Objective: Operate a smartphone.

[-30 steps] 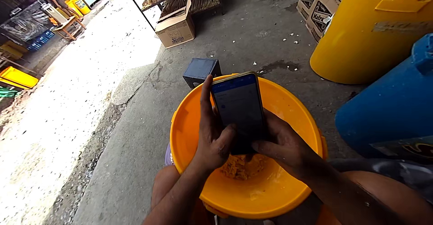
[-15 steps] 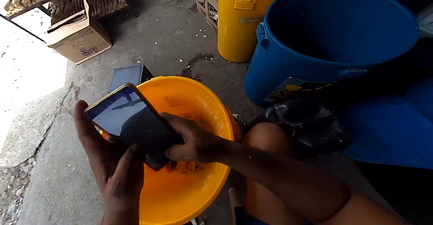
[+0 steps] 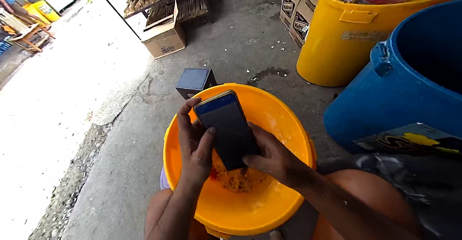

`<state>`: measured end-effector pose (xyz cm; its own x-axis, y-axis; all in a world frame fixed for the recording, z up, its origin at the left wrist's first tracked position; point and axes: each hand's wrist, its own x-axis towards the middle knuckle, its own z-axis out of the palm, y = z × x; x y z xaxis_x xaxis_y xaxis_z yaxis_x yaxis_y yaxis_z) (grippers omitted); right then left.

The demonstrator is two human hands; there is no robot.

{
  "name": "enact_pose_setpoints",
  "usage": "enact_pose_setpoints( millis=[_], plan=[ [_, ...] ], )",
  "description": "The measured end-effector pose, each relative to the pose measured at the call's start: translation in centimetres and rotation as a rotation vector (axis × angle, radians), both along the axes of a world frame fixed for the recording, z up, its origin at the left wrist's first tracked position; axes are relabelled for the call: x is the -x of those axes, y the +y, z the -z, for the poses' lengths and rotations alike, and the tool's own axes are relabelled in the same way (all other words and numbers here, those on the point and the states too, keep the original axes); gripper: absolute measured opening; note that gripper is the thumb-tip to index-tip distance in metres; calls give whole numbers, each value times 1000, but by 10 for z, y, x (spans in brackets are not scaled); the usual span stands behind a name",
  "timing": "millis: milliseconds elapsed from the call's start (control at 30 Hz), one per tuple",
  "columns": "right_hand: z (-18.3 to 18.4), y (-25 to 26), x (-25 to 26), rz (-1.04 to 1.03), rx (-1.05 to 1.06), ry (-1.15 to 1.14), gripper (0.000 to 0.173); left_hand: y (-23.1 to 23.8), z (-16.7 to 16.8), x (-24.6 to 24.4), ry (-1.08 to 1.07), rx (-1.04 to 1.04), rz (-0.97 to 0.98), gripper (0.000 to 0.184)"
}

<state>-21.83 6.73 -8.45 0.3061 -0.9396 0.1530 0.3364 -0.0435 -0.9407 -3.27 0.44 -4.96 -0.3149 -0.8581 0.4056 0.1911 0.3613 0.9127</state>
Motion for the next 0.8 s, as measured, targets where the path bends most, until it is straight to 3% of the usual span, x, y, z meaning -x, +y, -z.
enact_pose_setpoints(
  millis=[267,567,800],
  plan=[
    [9,-2,-7,39,21,37,58,-2,2,-2,-19,12,-89,40],
    [13,0,-3,24,43,-4,59,2,0,0,1,19,-57,37],
    [14,3,14,1,23,-79,57,5,12,14,29,-57,57,55]
  ],
)
